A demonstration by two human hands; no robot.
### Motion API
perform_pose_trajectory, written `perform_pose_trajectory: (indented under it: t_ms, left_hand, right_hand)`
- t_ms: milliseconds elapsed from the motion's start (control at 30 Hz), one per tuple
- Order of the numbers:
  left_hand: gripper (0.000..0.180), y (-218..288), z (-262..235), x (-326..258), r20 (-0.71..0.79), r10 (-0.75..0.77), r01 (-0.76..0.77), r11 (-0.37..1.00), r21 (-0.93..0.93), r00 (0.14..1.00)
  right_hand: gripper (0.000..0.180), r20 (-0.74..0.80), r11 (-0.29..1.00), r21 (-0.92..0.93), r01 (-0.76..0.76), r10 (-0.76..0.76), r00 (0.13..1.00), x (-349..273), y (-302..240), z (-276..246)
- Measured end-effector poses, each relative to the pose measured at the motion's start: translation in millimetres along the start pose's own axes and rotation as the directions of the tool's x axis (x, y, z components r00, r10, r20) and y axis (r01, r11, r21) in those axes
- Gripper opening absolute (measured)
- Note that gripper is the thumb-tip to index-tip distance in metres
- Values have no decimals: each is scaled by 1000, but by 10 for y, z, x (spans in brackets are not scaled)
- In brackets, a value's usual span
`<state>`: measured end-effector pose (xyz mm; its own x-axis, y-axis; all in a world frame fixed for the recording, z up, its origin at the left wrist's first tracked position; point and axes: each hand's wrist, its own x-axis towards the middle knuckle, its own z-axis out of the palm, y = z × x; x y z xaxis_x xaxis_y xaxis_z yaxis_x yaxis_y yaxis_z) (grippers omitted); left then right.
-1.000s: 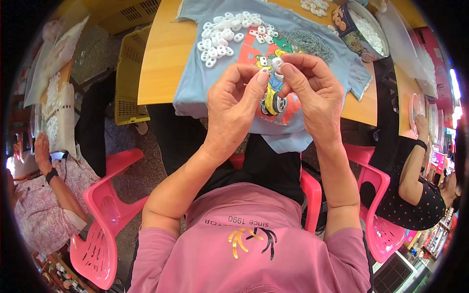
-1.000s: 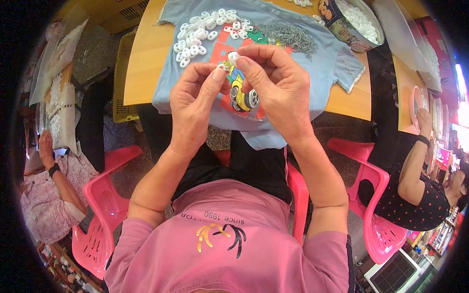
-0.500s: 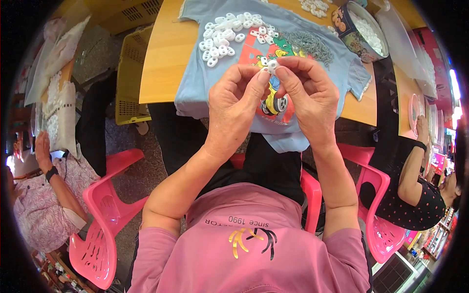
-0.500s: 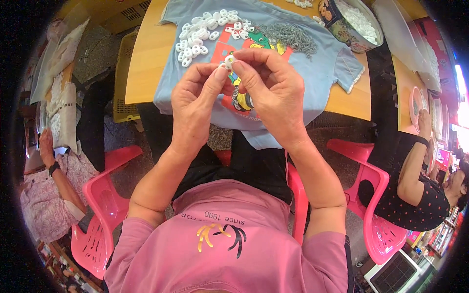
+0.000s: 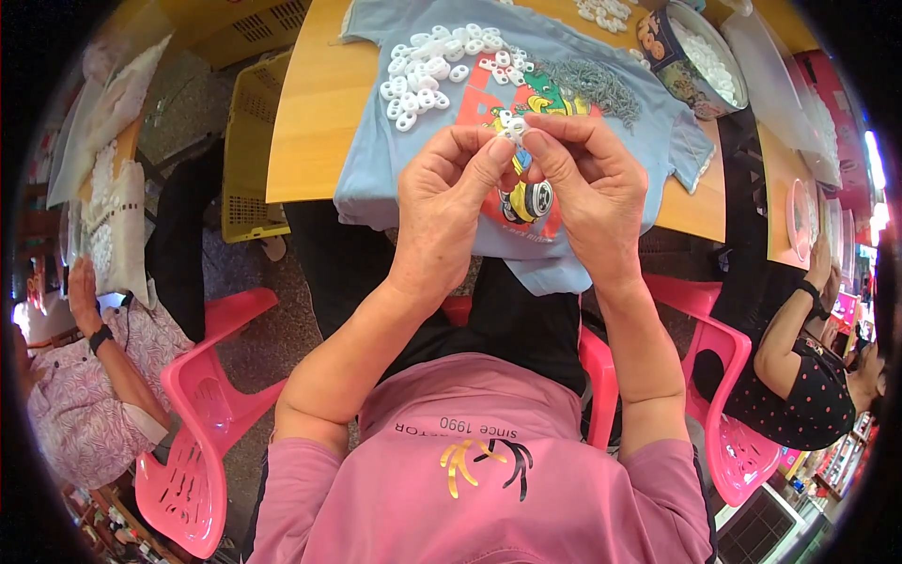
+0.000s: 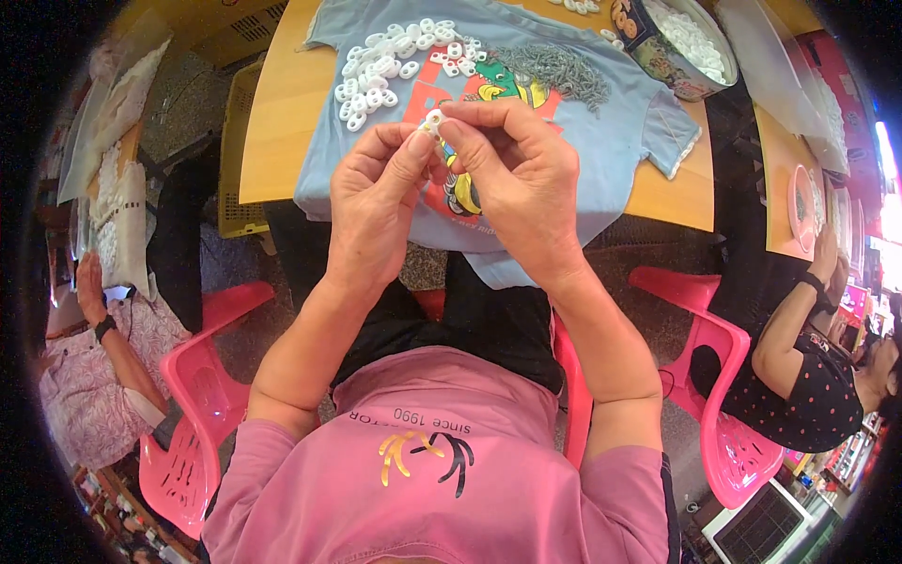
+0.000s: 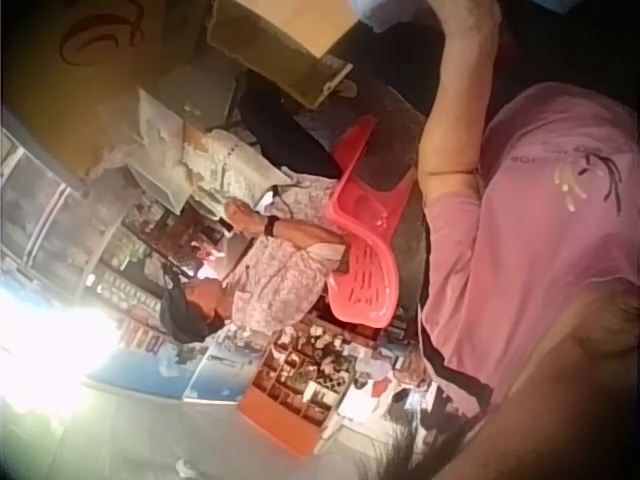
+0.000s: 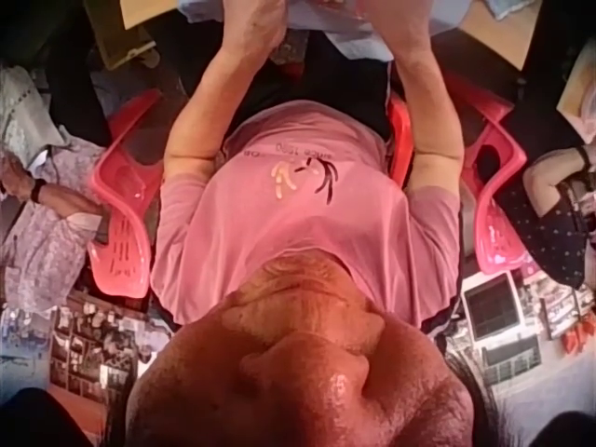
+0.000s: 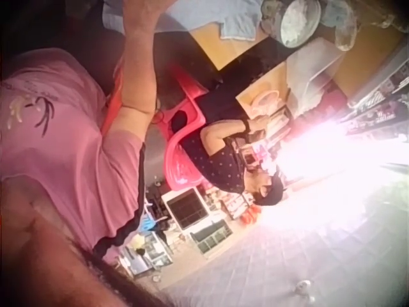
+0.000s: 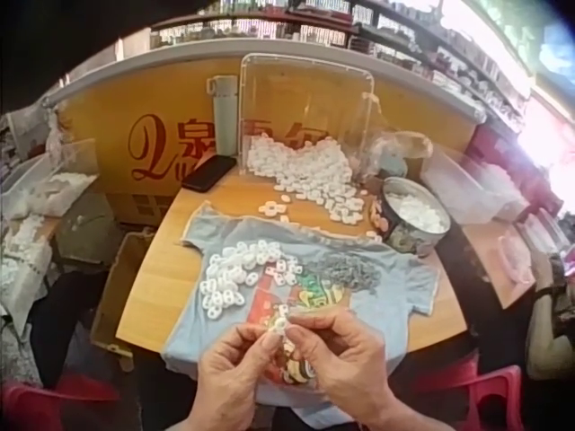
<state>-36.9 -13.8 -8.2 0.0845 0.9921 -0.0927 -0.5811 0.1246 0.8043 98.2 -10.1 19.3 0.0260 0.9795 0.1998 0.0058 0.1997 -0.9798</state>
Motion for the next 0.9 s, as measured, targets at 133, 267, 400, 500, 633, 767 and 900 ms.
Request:
perform_pose_trajectory:
  t_ms: [133,267,400,500,633,767,900]
  left_hand:
    - [14,-16,1,-15,-12,14,-14,1000,-3,1000]
    - [14,-76,-82,22,16,-14,14,1000,8,1000]
    - [14,-58,-40,48,83,20,-25,998,55,996]
    - [18,20,61,1,139,133,-142,988,56,981]
    - [31,0,2,33,256,157,-190,976,107,954]
    - [48,-16,-67,86,477,203,-345,910,231,855]
    - [48,10,-75,50,474,111,-207,966,154,873]
  right_hand:
    - [17,-3,1000,14,-15,15,1000,-28,8,35]
    - [16,-31,997,10,-82,83,996,-26,63,22]
    - [20,28,959,209,-190,188,982,16,86,-80]
    - [32,58,880,362,-306,307,950,10,-85,-83]
    - [46,116,844,439,-307,286,951,-4,-139,-114]
    - [61,265,749,495,-441,353,897,-55,-147,-150]
    - [68,311,701,537,-469,352,883,-88,-174,-93]
